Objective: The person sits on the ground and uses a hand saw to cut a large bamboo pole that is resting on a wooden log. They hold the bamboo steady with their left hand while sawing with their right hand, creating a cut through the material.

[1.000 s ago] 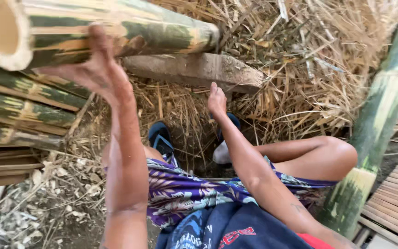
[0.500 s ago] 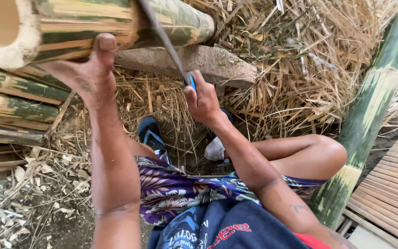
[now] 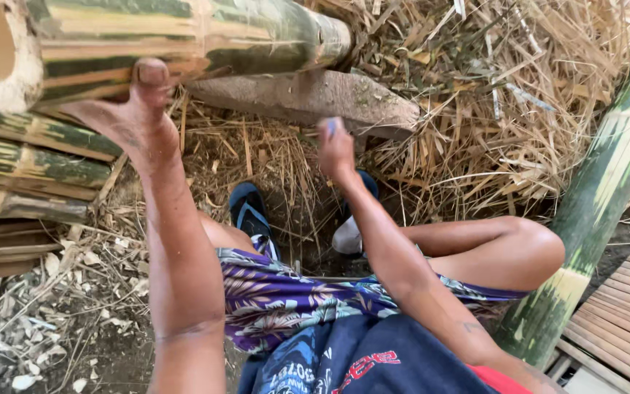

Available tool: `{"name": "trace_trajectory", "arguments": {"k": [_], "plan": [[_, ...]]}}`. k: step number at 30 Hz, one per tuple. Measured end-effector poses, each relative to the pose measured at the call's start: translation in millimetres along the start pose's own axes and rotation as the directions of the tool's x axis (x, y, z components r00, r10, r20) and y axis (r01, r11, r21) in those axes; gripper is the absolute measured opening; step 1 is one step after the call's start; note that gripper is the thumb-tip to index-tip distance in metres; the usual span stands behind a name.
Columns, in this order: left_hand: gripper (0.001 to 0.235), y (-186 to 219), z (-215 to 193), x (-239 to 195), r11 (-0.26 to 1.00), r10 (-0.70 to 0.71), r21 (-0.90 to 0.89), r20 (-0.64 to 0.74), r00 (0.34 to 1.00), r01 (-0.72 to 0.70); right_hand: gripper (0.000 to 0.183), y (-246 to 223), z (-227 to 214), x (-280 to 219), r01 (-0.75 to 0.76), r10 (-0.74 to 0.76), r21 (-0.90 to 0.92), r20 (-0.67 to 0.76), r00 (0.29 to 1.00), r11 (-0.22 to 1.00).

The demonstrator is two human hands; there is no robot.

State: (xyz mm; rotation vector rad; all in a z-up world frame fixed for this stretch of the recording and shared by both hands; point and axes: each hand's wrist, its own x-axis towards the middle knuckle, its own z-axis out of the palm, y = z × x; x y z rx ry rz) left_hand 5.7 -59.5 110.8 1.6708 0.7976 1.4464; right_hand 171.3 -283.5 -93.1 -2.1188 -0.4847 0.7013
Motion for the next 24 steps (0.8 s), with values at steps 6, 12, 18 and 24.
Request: {"name": "trace_trajectory", "arguments": {"k": [6, 12, 18, 24], "plan": [[0.123, -10, -1, 7, 0.999, -0.04, 0.028, 0.01, 0.999, 0.04, 0.069, 83, -22, 53, -0.108, 0.105, -0.056, -0.056, 0.993, 0.993], [0.124, -13, -4, 14, 0.998, -0.037, -0.05, 0.017, 0.999, 0.038, 0.066, -17, -47, 10, 0.198, -0.203, 0.049, 0.127, 0.971, 0.979], [0.132, -27, -14, 5, 0.999, -0.008, -0.048, -0.047, 0.999, 0.006, 0.064, -36, -64, 4, 0.333, -0.322, -0.054, 0.147, 0.935, 0.941], [0.133, -27, -3, 6, 0.997, -0.062, -0.055, -0.042, 0.997, 0.06, 0.067, -49, -108, 31, 0.179, -0.142, -0.206, 0.179, 0.974, 0.962]]}}
